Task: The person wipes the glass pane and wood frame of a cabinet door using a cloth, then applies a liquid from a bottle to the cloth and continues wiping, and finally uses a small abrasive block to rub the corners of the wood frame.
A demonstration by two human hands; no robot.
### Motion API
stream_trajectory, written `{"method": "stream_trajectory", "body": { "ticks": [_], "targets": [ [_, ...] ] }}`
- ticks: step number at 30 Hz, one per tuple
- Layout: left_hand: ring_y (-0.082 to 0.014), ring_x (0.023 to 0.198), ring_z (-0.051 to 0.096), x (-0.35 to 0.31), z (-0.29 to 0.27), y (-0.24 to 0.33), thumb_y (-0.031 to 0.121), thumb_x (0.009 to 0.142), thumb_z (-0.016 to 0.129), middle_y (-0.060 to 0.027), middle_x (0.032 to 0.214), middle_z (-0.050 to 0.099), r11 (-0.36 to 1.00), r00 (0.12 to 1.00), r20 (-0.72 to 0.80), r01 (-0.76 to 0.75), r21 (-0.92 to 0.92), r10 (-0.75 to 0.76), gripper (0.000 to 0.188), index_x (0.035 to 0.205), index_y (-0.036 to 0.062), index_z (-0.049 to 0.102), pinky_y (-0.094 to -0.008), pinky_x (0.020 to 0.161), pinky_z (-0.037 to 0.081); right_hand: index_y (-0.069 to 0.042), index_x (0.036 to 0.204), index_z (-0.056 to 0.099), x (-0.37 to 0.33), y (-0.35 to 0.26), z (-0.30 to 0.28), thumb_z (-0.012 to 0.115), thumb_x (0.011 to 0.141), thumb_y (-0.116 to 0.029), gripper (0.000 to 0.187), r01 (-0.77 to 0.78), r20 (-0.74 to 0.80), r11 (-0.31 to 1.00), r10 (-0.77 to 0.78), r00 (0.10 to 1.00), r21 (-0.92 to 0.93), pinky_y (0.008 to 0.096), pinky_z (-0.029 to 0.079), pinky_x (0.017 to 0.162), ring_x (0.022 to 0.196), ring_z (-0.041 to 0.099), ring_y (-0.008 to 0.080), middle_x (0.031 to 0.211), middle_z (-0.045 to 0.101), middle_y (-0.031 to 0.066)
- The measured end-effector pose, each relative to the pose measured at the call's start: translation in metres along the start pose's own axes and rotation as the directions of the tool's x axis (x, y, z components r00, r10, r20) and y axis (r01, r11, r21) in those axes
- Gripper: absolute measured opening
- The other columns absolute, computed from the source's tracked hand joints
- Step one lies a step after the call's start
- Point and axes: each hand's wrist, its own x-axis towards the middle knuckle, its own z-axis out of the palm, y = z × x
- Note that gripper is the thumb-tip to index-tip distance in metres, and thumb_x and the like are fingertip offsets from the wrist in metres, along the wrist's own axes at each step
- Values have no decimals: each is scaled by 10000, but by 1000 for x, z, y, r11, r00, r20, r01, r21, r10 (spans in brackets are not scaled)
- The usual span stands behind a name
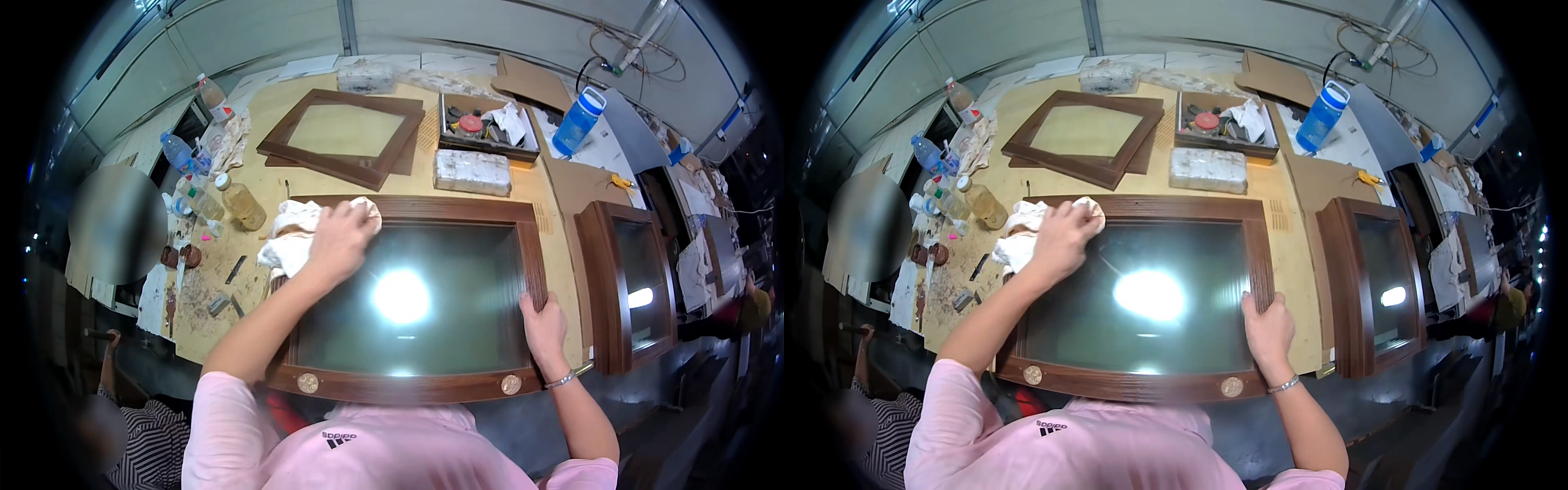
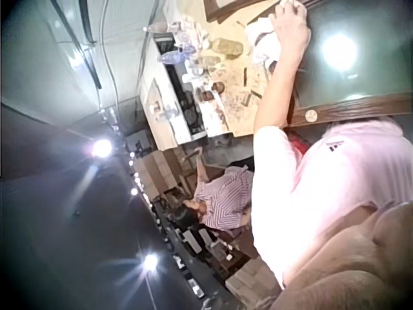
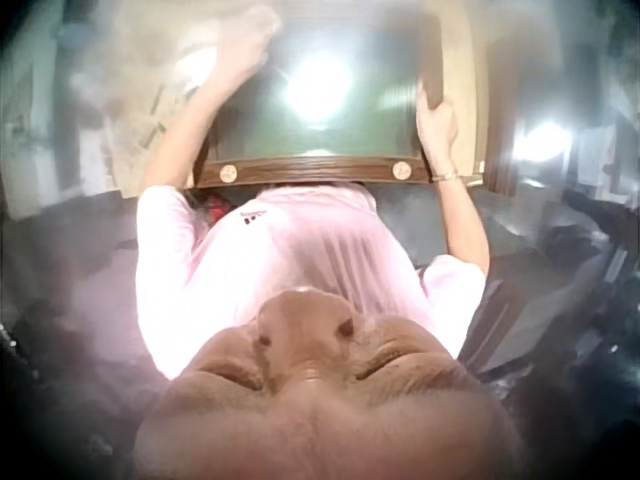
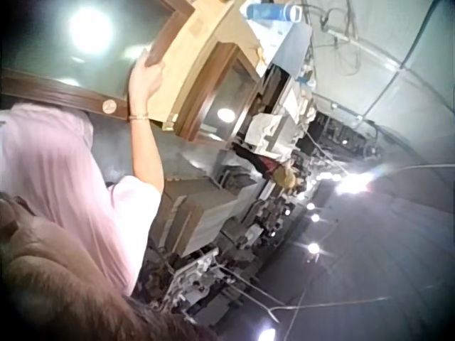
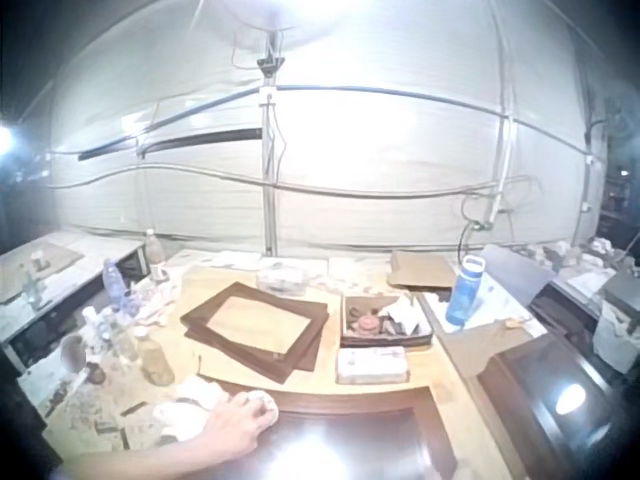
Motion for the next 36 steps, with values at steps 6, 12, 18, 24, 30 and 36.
{"method": "stream_trajectory", "body": {
  "ticks": [6, 12, 18, 24, 30, 36],
  "targets": [
    [-230, 932, 554, 35, 11, 19, 41, 701, 637, -32, 950, 613, 996, 995, -67, -78, -35, 76, 265, 934, 116, 740, -393, 772, 413, 132, 1032, 576, 6, 12, 2, 657, 845, -416, 584, 26, -22, 1000, -25, 999, 1, 535, 507, 744, 792, 657, 491, 778, 652, 333],
    [-237, 886, 541, 14, 3, -2, -11, 684, 615, 1, 931, 627, 990, 992, 65, 109, -93, -104, 347, 957, 149, 758, -405, 758, 404, 159, 1124, 554, 2, -1, -1, 658, 842, -399, 634, 41, 5, 996, -41, 999, -82, 522, 519, 735, 780, 663, 482, 777, 659, 322],
    [-270, 904, 556, 26, 10, 24, -45, 718, 586, -26, 982, 648, 954, 999, -51, -34, -299, 20, 385, 1038, 105, 742, -381, 815, 479, 163, 1136, 552, 3, -2, 4, 648, 846, -409, 649, 52, -7, 993, -53, 999, -102, 522, 518, 756, 811, 665, 483, 803, 660, 336],
    [-294, 897, 634, -17, -44, 8, -97, 769, 514, -109, 972, 665, 759, 926, 287, 367, -538, -244, 401, 1070, 59, 728, -358, 814, 523, 147, 1126, 563, 4, 2, 5, 635, 854, -433, 645, 18, -31, 995, -21, 999, -101, 530, 507, 789, 850, 660, 489, 851, 664, 342],
    [-289, 1055, 609, -36, -90, 112, -57, 728, 603, -100, 1231, 635, 435, 963, -106, -209, -876, 249, 439, 1141, 78, 668, -386, 878, 508, 86, 1068, 594, 8, 14, 9, 645, 854, -431, 562, 46, -34, 998, -48, 998, -49, 521, 503, 801, 875, 659, 479, 890, 676, 318],
    [-272, 1074, 603, -20, -35, -5, 62, 802, 636, -55, 1180, 629, 949, 985, -118, -151, -276, 122, 296, 1093, 95, 675, -409, 902, 498, 84, 1029, 611, 5, 2, 8, 652, 865, -395, 508, 73, -48, 995, -77, 996, -67, 507, 505, 805, 893, 661, 468, 901, 681, 306]
  ]
}}
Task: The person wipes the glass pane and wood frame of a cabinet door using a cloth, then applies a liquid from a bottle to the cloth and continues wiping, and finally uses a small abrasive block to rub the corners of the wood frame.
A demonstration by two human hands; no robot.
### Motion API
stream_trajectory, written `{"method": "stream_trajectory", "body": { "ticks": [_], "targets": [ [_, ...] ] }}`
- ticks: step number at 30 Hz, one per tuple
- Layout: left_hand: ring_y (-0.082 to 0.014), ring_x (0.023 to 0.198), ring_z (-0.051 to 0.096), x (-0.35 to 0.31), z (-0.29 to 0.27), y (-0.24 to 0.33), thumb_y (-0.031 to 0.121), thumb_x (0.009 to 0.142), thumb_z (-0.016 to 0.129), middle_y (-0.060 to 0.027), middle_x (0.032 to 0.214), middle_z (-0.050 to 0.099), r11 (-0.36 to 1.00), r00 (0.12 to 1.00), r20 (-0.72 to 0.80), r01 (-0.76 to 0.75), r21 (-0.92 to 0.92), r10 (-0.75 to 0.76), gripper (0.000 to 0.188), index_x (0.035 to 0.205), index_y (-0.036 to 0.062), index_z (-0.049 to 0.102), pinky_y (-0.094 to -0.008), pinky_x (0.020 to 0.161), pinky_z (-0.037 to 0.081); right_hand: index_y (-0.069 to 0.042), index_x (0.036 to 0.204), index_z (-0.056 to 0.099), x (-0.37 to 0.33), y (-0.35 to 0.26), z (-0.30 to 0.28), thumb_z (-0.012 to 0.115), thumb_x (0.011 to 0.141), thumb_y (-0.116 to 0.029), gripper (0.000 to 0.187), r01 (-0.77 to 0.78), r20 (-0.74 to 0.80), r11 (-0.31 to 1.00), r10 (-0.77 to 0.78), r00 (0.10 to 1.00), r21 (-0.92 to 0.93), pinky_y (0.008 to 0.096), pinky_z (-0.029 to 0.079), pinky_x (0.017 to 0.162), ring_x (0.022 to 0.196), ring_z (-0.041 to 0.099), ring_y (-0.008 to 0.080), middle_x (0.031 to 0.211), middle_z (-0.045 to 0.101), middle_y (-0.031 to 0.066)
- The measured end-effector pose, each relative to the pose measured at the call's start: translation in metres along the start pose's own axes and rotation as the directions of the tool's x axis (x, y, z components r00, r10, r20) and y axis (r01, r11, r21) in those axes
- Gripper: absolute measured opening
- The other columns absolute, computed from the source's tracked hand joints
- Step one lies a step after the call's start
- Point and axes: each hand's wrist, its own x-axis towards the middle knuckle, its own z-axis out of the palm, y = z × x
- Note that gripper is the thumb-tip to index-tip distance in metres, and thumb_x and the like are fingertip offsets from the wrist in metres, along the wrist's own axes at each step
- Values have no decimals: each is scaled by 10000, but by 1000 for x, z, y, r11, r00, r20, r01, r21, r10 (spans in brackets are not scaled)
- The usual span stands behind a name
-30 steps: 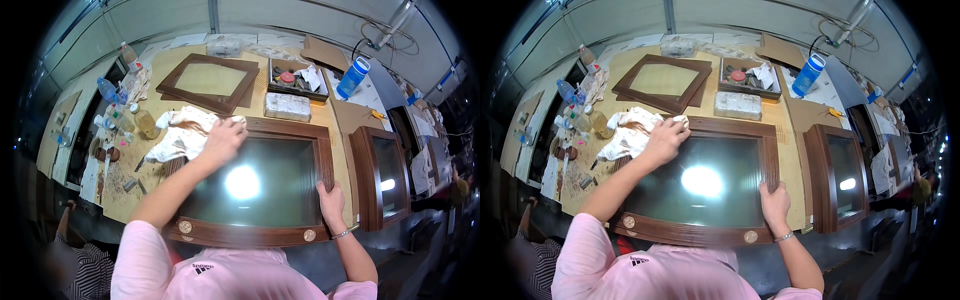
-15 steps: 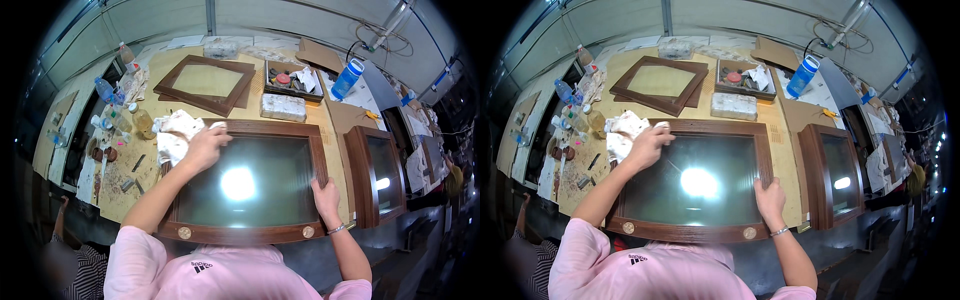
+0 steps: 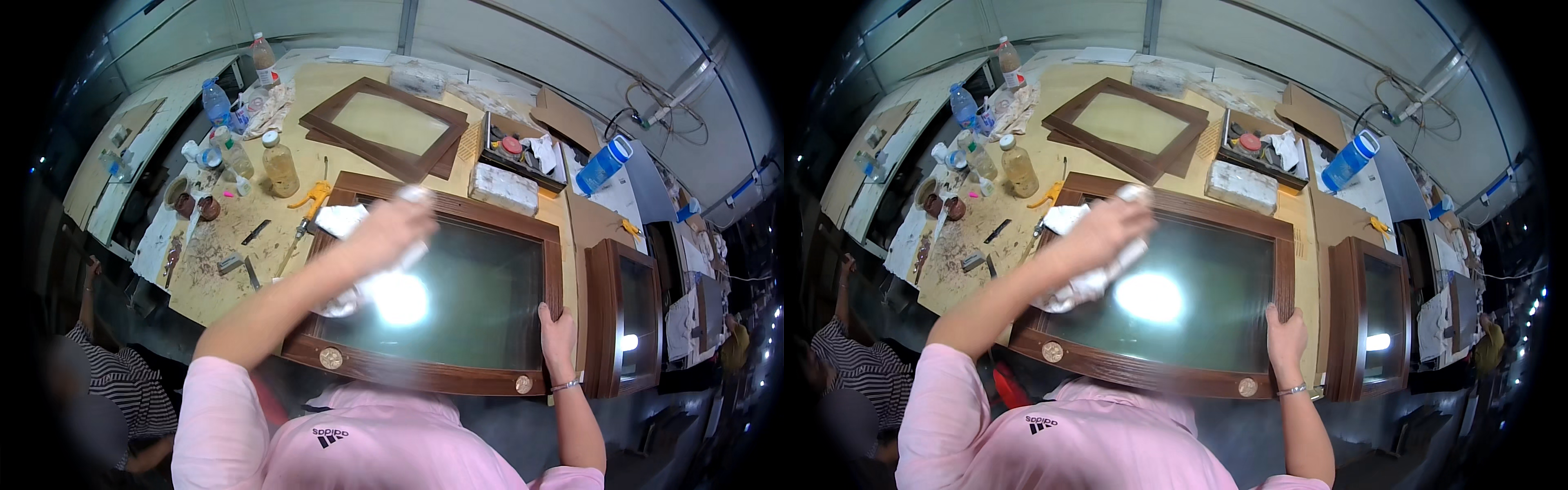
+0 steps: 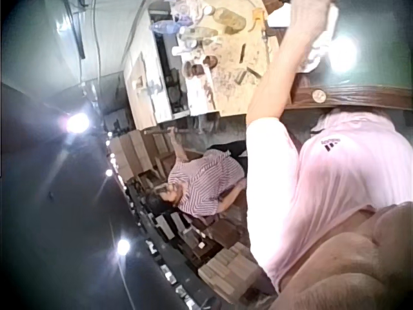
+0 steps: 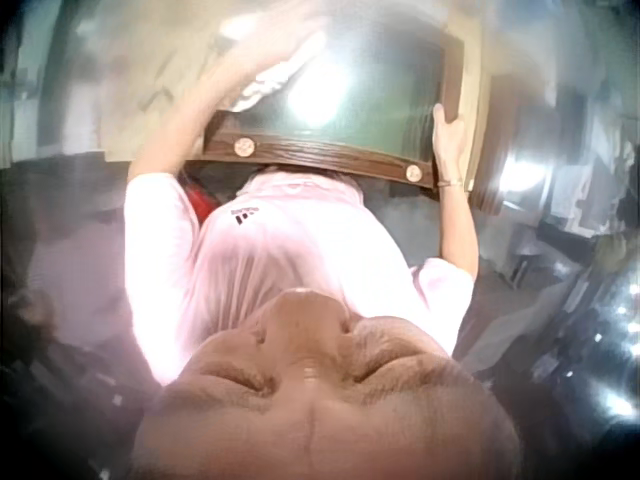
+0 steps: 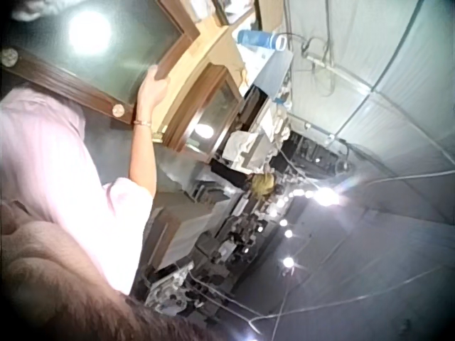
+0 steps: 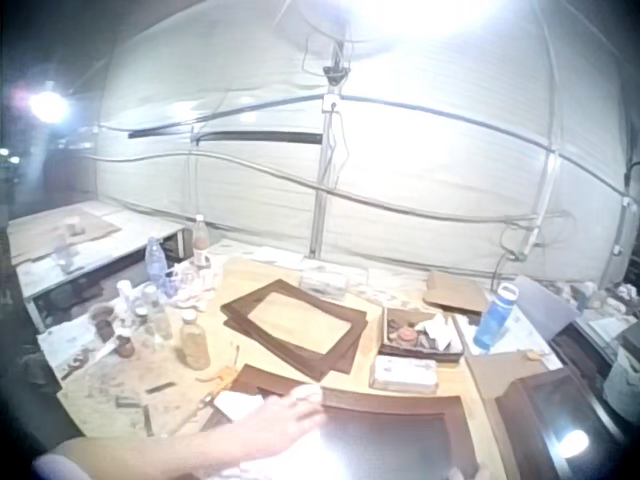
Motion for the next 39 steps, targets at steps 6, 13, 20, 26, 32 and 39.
{"method": "stream_trajectory", "body": {
  "ticks": [6, 13, 20, 26, 32, 39],
  "targets": [
    [-313, 994, 634, -52, -68, -78, -48, 769, 558, -129, 973, 677, 735, 711, 209, 602, 311, -671, 266, 962, 0, 735, -384, 887, 509, 96, 1022, 616, -4, -3, -5, 649, 868, -387, 508, -14, -16, 999, 14, 1000, 39, 504, 506, 810, 898, 663, 465, 903, 681, 306],
    [-254, 1127, 624, -37, -85, 12, -116, 781, 484, -123, 1093, 692, 680, 863, -6, 393, -618, -505, 350, 1011, 12, 715, -331, 998, 469, 101, 1001, 624, -5, -8, -8, 660, 875, -349, 469, -4, 4, 996, 4, 1000, 87, 477, 507, 800, 878, 666, 448, 896, 685, 292],
    [-248, 1060, 636, -68, -89, 34, -45, 800, 591, -127, 1114, 661, 695, 857, -53, 378, -612, -512, 358, 1144, 10, 674, -344, 948, 482, 73, 834, 653, 8, 17, -15, 739, 833, -232, 317, -14, 93, 925, -23, 995, 379, 365, 481, 651, 688, 620, 200, 745, 671, 130],
    [-189, 1104, 579, -118, -99, 5, 106, 838, 730, -142, 1184, 623, 336, 586, 378, 765, -549, -717, 511, 1300, -45, 572, -323, 964, 455, -51, 575, 524, 37, 20, -17, 748, 720, -68, 267, -91, 98, 889, 52, 994, 449, 304, 331, 505, 554, 455, 77, 603, 532, -19],
    [-184, 1052, 629, -118, -75, 9, 64, 847, 711, -130, 1156, 660, 225, 568, 316, 685, -693, -760, 478, 1277, -83, 562, -312, 930, 490, -124, 563, 463, 35, 8, -33, 657, 703, -44, 252, -137, 94, 678, 100, 991, 722, 280, 291, 554, 573, 397, 74, 595, 434, -59],
    [-158, 927, 682, -105, -103, 4, 6, 880, 666, -126, 1091, 682, -120, 488, 367, 465, -877, -792, 381, 1239, -87, 583, -299, 798, 562, -101, 743, 589, 27, -16, -80, 622, 937, -209, 224, 64, -57, 513, -29, 998, 856, 259, 391, 676, 722, 488, 64, 755, 544, -41]
  ]
}}
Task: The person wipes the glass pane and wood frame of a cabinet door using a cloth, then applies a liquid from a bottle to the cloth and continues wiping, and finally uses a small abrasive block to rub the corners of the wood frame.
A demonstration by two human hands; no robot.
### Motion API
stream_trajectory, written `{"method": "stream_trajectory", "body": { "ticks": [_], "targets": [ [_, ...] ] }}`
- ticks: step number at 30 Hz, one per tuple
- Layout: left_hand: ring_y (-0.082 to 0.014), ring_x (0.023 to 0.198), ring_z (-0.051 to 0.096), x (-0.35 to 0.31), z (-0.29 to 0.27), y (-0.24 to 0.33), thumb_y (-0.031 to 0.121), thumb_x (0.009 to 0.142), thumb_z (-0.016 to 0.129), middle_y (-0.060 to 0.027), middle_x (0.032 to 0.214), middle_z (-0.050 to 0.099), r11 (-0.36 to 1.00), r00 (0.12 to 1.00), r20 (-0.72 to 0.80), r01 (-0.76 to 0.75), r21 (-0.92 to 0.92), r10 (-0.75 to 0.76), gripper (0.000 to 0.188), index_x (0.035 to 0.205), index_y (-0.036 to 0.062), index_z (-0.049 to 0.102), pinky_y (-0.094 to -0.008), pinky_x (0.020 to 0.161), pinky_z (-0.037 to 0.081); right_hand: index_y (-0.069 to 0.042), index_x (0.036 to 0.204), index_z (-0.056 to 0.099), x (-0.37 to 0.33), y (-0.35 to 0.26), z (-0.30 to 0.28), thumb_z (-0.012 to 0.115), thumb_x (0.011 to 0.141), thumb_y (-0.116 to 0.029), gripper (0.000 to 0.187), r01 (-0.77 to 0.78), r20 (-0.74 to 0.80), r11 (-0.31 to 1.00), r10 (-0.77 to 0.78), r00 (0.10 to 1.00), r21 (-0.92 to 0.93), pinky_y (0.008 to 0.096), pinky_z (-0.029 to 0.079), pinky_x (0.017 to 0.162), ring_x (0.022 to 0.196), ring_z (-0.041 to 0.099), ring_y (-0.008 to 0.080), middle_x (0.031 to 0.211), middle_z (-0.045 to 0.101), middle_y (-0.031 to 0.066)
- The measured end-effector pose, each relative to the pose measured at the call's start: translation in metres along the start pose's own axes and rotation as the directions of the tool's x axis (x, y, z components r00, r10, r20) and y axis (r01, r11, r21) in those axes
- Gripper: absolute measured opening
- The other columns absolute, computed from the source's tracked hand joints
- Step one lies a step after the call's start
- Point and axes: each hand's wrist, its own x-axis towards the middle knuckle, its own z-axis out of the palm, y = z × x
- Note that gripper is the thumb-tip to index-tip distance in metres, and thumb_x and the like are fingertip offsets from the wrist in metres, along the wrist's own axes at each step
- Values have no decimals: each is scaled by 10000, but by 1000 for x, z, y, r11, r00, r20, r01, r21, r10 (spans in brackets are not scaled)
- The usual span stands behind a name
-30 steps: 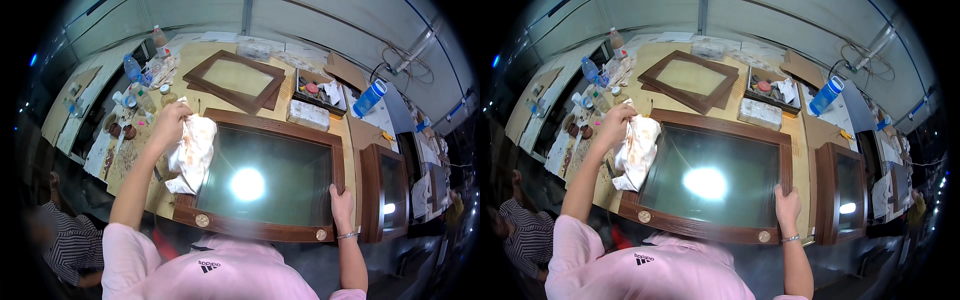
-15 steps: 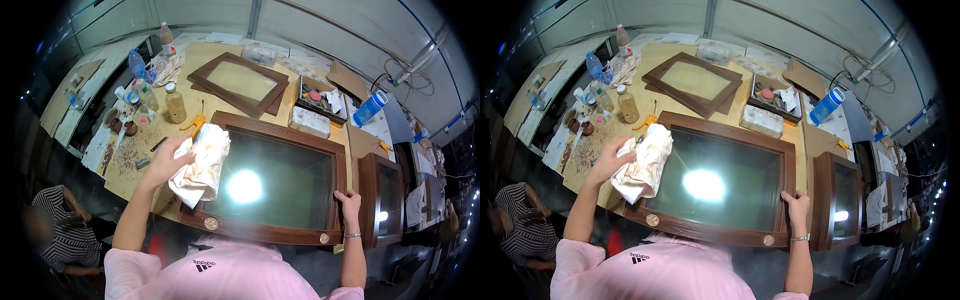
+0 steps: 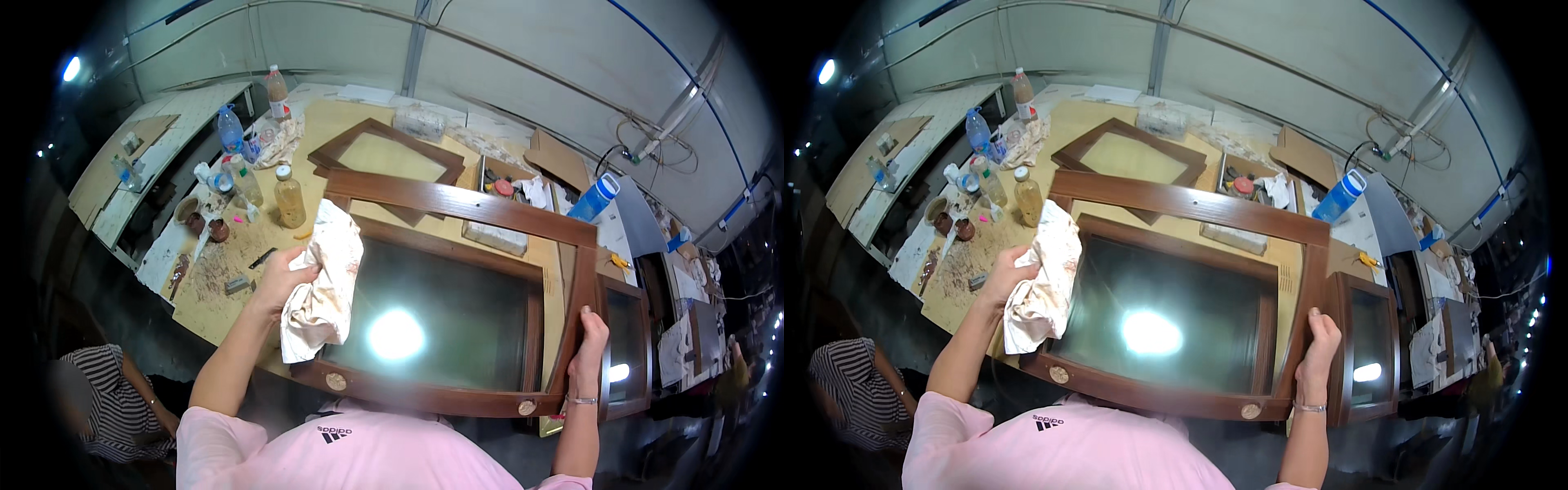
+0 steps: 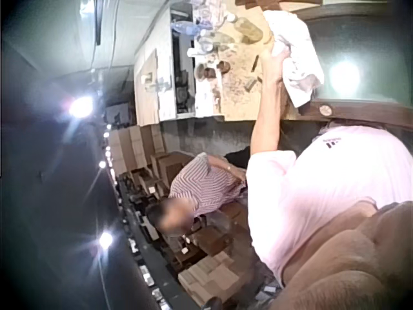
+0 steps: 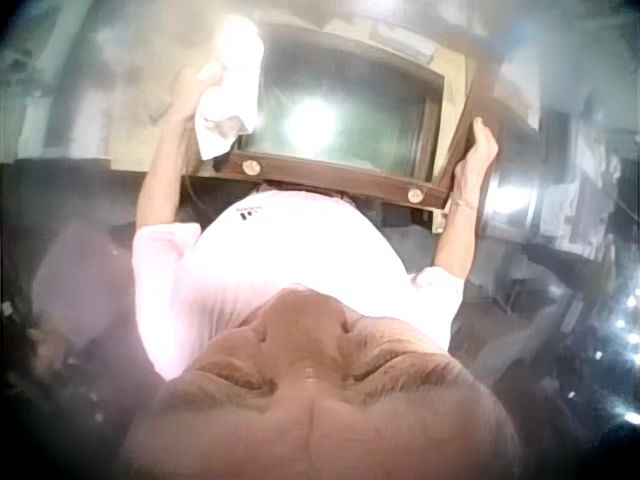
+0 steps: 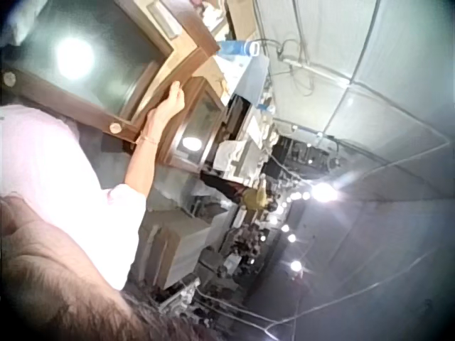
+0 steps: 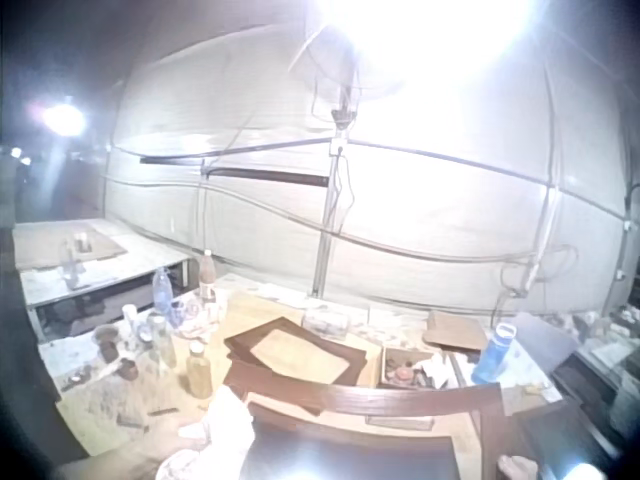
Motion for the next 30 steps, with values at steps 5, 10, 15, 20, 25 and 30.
{"method": "stream_trajectory", "body": {
  "ticks": [5, 10, 15, 20, 25, 30],
  "targets": [
    [-142, 892, 669, -10, 21, 57, -5, 876, 675, -86, 1054, 694, 932, 934, -12, -356, 66, 357, 305, 1171, -55, 620, -287, 770, 556, -44, 1173, 606, -10, -54, 9, 521, 1016, -389, 388, 48, 26, 939, -61, 998, 341, 313, 478, 903, 994, 615, 151, 1113, 647, 56],
    [-116, 897, 647, -6, 15, 55, 7, 874, 683, -60, 987, 708, 882, 896, -74, -412, 228, 437, 202, 1072, -36, 677, -274, 796, 524, 18, 1180, 609, -4, -34, 21, 528, 1017, -370, 428, 167, -94, 847, -138, 986, 504, 329, 475, 958, 1062, 623, 190, 1169, 646, 98],
    [-162, 915, 658, -12, 18, 122, 61, 890, 667, -105, 1023, 706, 576, 566, -188, -657, 486, 803, 288, 1171, 0, 681, -302, 865, 521, -25, 1133, 636, 10, -22, 17, 525, 1019, -378, 387, 180, -53, 865, -176, 983, 469, 311, 469, 939, 1021, 617, 159, 1107, 664, 54],
    [-209, 1050, 608, 0, 71, 171, -3, 856, 567, -127, 1225, 614, 483, 475, -104, -874, 64, 874, 571, 1419, 49, 490, -336, 973, 497, -27, 985, 659, 10, -26, 30, 550, 1008, -400, 389, 232, -123, 879, -199, 972, 416, 269, 475, 751, 815, 605, 126, 917, 662, 27],
    [-288, 808, 618, -12, 209, -30, 84, 767, 647, -126, 908, 620, -187, 105, 804, -948, 259, 585, 275, 1035, 21, 637, -437, 588, 500, 4, 1054, 664, 18, -22, 21, 566, 1006, -370, 389, 257, -120, 856, -227, 966, 449, 283, 486, 812, 903, 617, 132, 1033, 673, 50],
    [-291, 955, 602, -44, 249, 26, -30, 753, 628, -126, 1143, 678, 284, 23, 892, -951, -120, 452, 356, 1085, 56, 726, -397, 860, 499, -2, 1027, 607, 20, -12, 25, 589, 985, -324, 325, 281, -185, 883, -226, 957, 375, 296, 442, 837, 940, 560, 127, 1036, 611, 43]
  ]
}}
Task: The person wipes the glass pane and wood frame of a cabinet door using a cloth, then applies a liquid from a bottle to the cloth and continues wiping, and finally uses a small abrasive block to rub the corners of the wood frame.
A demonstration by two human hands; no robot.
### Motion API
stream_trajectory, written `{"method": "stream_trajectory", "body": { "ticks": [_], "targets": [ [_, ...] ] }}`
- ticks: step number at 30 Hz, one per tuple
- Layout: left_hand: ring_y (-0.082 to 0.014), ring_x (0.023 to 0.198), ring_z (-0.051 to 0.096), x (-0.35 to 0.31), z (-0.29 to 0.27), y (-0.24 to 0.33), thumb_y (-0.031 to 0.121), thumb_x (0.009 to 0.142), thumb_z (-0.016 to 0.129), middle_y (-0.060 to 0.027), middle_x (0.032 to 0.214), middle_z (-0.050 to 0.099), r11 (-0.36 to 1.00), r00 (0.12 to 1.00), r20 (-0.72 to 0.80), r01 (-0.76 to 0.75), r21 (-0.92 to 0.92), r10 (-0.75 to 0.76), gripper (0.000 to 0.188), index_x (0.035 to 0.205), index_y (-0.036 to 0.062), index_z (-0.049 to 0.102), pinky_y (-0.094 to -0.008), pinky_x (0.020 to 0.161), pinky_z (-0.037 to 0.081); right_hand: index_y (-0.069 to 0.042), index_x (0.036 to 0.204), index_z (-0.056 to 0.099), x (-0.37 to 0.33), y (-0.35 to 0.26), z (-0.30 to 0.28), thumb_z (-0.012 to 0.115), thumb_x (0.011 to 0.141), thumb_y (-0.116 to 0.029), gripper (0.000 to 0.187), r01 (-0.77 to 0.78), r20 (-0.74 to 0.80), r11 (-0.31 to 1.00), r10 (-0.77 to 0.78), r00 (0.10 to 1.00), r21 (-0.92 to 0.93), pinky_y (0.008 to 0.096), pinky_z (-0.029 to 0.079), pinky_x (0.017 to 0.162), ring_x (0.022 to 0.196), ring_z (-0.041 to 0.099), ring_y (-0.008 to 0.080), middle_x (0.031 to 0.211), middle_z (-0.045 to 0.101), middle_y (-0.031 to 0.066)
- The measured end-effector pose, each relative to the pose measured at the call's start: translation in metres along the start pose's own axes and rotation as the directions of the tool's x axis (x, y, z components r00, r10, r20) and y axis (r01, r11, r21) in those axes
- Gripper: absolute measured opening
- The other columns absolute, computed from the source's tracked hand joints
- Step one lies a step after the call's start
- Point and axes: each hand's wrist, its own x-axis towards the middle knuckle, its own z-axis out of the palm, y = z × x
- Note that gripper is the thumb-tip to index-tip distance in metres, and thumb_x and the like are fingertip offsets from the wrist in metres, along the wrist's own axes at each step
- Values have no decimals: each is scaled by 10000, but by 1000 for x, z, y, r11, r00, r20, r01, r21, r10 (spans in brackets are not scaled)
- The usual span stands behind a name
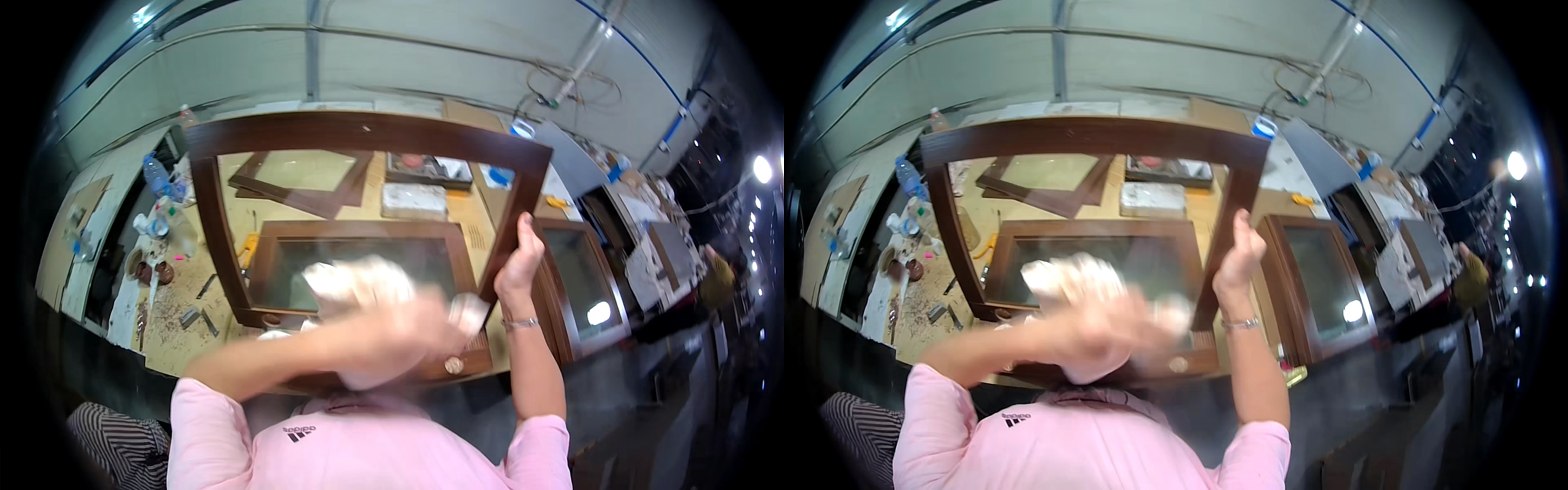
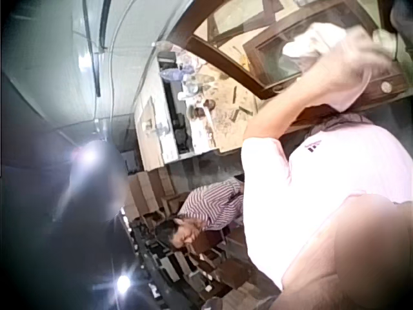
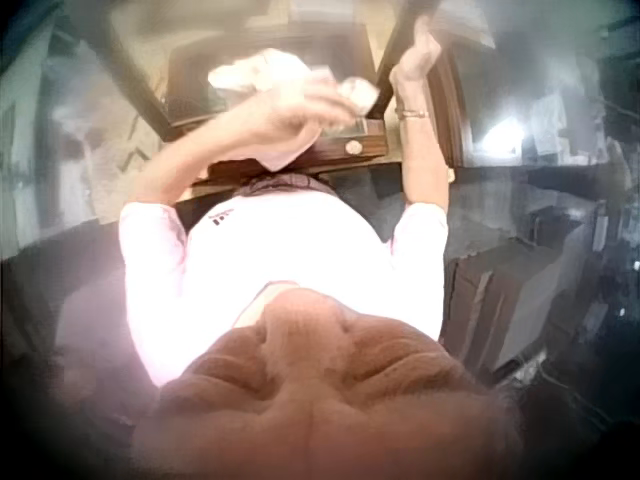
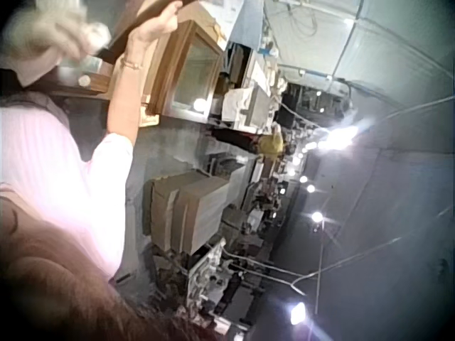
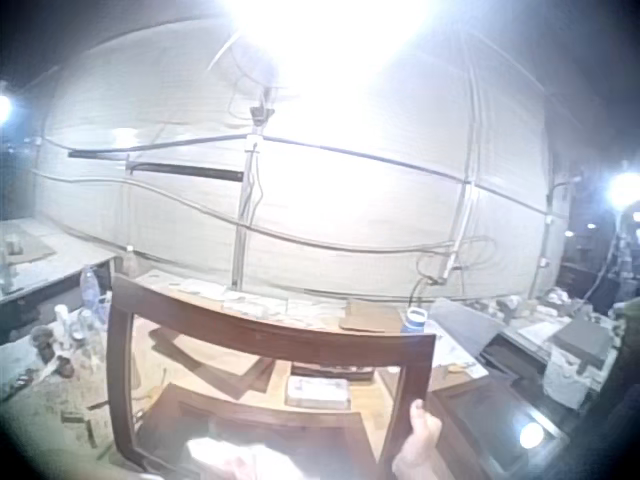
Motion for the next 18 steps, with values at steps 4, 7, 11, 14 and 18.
{"method": "stream_trajectory", "body": {
  "ticks": [4, 7, 11, 14, 18],
  "targets": [
    [-273, 1191, 550, 120, -77, -27, 66, 798, 702, -159, 1329, 580, 975, 844, -531, 55, 216, 70, 469, 1258, 28, 624, -391, 1003, 446, -21, 949, 558, 2, -9, -11, 605, 965, -304, 287, 22, 29, 999, -21, 999, -34, 290, 406, 782, 884, 508, 112, 960, 557, 23],
    [-345, 1187, 533, 131, -27, -74, 138, 791, 718, -221, 1404, 475, 766, 926, -371, 188, 615, 71, 693, 1393, -49, 430, -434, 1064, 422, -36, 891, 521, -4, -5, -11, 618, 949, -290, 278, 11, 74, 998, -7, 997, -62, 286, 380, 742, 842, 469, 101, 903, 516, 9],
    [-364, 1123, 576, 37, 75, -79, 136, 691, 650, -242, 1202, 591, 774, 980, -76, -97, 625, 185, 432, 1042, -114, 635, -457, 1023, 463, -55, 813, 472, -26, -15, -21, 634, 929, -271, 293, 32, 115, 986, -13, 993, -164, 280, 344, 687, 786, 417, 87, 827, 462, -11],
    [-346, 1050, 620, 1, 53, -64, 79, 652, 686, -173, 1091, 651, 871, 996, -66, -20, 490, 60, 421, 1056, -33, 649, -491, 1007, 450, -70, 754, 436, -33, -14, -25, 646, 914, -256, 323, 37, 118, 969, -8, 993, -243, 276, 317, 646, 744, 378, 76, 769, 422, -26],
    [-290, 970, 644, 39, -68, -40, 15, 690, 663, -98, 999, 686, 639, 895, -421, 238, 732, 149, 350, 1030, 96, 677, -537, 1069, 341, -89, 677, 387, -8, 2, -18, 662, 893, -237, 381, 28, 73, 955, -7, 997, -294, 270, 282, 592, 688, 326, 61, 693, 367, -45]
  ]
}}
